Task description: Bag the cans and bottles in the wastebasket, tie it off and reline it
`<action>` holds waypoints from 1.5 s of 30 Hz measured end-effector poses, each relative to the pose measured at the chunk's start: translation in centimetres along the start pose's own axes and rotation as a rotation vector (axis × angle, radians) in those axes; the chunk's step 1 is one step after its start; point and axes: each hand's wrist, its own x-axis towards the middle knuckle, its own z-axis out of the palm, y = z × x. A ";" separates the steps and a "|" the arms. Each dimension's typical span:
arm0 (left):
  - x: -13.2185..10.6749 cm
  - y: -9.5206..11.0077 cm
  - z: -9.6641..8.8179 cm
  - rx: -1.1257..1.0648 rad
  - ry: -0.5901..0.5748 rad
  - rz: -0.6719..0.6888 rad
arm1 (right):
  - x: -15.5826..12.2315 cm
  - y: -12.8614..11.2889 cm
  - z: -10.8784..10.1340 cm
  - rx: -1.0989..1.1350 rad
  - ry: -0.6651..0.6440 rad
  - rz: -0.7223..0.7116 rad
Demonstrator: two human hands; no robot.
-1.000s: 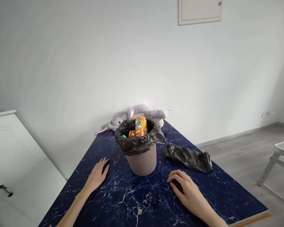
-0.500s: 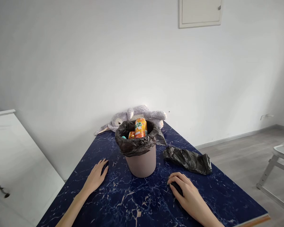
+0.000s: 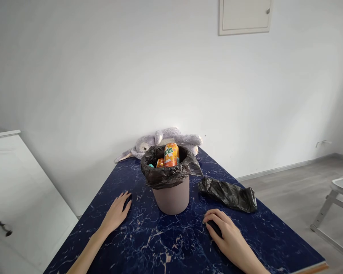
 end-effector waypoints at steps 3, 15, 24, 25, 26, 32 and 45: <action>0.0 0.0 0.1 -0.023 0.012 -0.003 | 0.0 0.0 0.0 -0.001 -0.008 0.004; -0.3 2.9 -1.4 -0.304 0.040 -0.067 | 0.1 -0.4 -0.2 0.000 -0.008 0.018; 3.0 11.4 -3.4 -1.058 -0.144 -0.224 | 1.6 -1.5 -1.8 0.437 -0.096 0.187; 3.6 12.3 -4.0 -1.197 -0.180 -0.270 | 2.3 -1.7 -2.3 0.583 -0.104 0.244; 4.2 13.0 -4.7 -1.311 -0.210 -0.303 | 3.3 -2.0 -2.8 0.734 -0.100 0.300; 5.9 16.7 -10.0 -1.622 -0.139 -0.298 | 11.7 -4.2 -6.0 1.371 -0.024 0.419; 7.2 20.2 -16.7 -1.660 0.431 -0.123 | 20.0 -10.1 -11.5 1.251 0.412 0.150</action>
